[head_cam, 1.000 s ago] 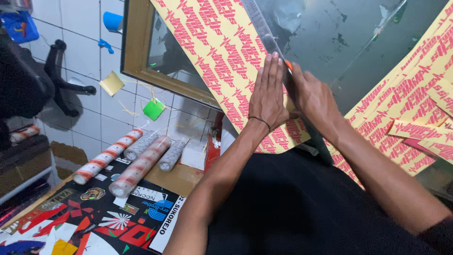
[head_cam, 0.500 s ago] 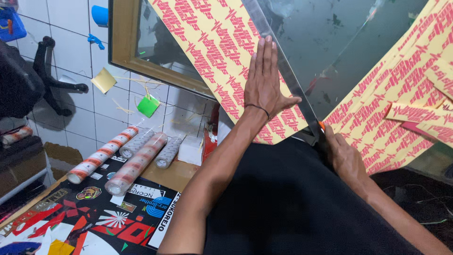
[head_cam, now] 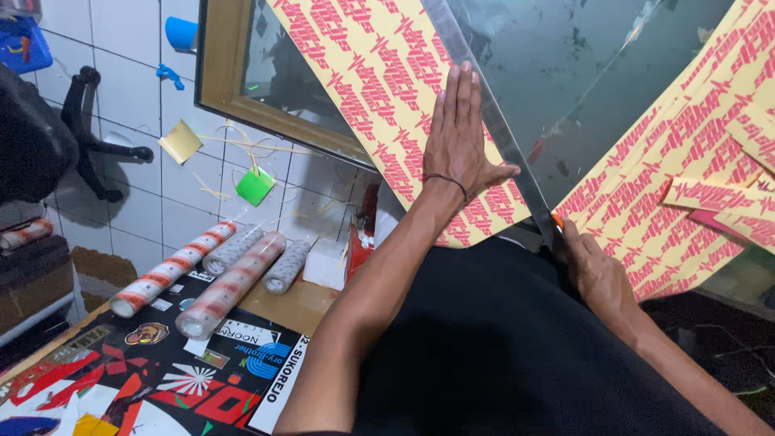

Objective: The person uses a metal ruler and an orange utility knife to cut a large sheet of yellow stickers with red text into long strips on a glass table. They repeatedly align the ruler and slice through the material, separating the strips and stacking them on the table.

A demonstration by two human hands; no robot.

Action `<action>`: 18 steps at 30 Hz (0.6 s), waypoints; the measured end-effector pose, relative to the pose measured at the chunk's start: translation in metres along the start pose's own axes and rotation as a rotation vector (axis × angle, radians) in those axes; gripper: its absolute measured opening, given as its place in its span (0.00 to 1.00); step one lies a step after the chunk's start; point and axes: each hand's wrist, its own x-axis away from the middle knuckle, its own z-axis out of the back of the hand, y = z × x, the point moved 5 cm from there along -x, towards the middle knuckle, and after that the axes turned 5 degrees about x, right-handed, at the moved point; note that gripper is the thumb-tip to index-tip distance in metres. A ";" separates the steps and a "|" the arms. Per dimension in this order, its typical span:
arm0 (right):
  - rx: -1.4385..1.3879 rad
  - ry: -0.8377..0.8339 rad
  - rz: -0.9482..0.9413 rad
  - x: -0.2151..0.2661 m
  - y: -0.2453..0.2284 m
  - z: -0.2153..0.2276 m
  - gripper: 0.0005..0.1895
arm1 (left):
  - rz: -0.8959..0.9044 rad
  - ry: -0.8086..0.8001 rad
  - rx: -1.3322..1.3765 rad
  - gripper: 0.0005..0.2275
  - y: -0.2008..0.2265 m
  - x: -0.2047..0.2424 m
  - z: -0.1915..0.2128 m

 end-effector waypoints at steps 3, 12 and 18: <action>0.039 -0.072 -0.064 -0.007 0.002 0.000 0.44 | -0.012 -0.035 0.018 0.63 -0.003 0.001 0.008; -0.397 0.433 -0.225 -0.027 -0.032 0.063 0.19 | -0.013 0.113 0.354 0.70 -0.022 0.014 -0.023; -0.233 0.556 -0.135 -0.086 -0.040 0.064 0.20 | -0.019 0.136 0.363 0.69 -0.022 0.011 -0.020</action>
